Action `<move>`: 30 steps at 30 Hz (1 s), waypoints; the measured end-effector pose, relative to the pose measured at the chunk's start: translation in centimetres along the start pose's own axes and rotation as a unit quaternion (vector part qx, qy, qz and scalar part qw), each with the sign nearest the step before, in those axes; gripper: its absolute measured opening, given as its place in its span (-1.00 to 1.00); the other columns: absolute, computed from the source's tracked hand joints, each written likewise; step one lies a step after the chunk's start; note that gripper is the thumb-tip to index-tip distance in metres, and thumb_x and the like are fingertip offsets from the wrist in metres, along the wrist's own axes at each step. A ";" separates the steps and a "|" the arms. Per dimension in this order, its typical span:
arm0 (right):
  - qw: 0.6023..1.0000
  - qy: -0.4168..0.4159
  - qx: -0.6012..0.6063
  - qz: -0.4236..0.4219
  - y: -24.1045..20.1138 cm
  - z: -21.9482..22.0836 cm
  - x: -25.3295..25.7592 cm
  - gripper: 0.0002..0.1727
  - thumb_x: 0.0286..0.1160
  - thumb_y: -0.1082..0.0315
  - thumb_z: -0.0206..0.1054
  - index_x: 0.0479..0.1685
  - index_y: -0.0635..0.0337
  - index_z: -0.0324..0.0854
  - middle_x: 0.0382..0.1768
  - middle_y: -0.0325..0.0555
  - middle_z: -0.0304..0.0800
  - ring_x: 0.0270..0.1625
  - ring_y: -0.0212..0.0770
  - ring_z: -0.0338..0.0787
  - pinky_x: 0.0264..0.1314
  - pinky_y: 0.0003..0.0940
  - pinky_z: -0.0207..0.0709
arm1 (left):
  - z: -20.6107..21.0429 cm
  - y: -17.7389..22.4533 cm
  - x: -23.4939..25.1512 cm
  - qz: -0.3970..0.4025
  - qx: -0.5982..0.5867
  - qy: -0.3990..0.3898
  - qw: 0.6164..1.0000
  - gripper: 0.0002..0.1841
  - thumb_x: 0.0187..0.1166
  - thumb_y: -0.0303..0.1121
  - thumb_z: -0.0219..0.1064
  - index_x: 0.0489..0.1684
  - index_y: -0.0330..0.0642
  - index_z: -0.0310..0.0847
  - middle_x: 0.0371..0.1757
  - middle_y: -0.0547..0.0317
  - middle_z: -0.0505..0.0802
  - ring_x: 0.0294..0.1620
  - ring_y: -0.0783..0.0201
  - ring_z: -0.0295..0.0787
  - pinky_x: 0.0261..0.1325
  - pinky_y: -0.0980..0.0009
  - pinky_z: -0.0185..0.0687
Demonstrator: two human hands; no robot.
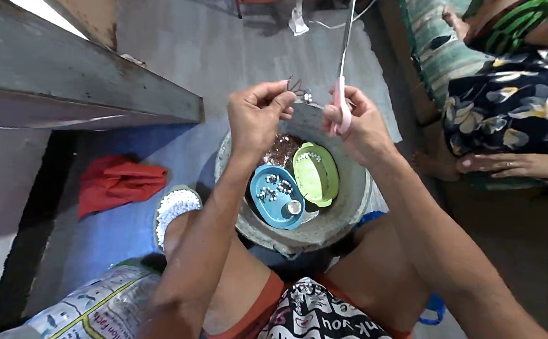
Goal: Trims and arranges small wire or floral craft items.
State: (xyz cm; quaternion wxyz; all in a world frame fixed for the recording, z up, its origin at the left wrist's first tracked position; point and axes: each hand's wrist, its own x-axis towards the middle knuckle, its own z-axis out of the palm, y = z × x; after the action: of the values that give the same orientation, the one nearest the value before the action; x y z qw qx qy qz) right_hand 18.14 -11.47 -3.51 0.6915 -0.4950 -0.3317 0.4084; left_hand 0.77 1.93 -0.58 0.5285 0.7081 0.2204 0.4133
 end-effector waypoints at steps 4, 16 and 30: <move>0.984 -0.155 -0.074 -0.040 -1.1 -1.0 -1.8 -0.21 0.32 0.03 0.63 0.58 0.04 0.46 -0.17 -0.20 0.73 -0.31 -0.36 0.72 -0.27 -0.44 0.71 | -2.3 1.2 0.8 0.017 0.020 0.072 0.997 -0.82 0.55 -0.49 0.48 0.02 -0.35 0.82 -0.23 0.11 0.95 -0.33 0.25 0.94 -0.20 0.31 0.96; 0.973 -0.224 -0.054 -0.008 1.5 0.2 -2.4 -0.16 0.17 -0.01 0.74 0.52 0.10 0.57 -0.20 -0.15 0.81 -0.29 -0.31 0.80 -0.18 -0.39 0.78 | -2.7 1.8 0.2 0.054 0.109 0.126 0.984 -0.85 0.62 -0.43 0.43 0.00 -0.25 0.85 -0.18 0.19 0.90 -0.31 0.40 0.88 -0.20 0.44 0.91; 0.970 -0.235 -0.069 -0.005 1.5 0.1 -2.5 -0.16 0.22 0.03 0.72 0.54 0.16 0.54 -0.17 -0.10 0.79 -0.27 -0.27 0.79 -0.20 -0.37 0.78 | -2.7 1.7 0.3 0.047 0.122 0.119 0.984 -0.86 0.64 -0.41 0.41 -0.01 -0.23 0.85 -0.16 0.22 0.92 -0.31 0.42 0.88 -0.20 0.46 0.90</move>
State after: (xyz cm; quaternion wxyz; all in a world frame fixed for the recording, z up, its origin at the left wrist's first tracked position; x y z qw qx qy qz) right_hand 16.60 -13.42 -5.01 0.5601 -0.4306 -0.5147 0.4859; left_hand -1.49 3.08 1.36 0.3883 0.7225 0.2964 0.4892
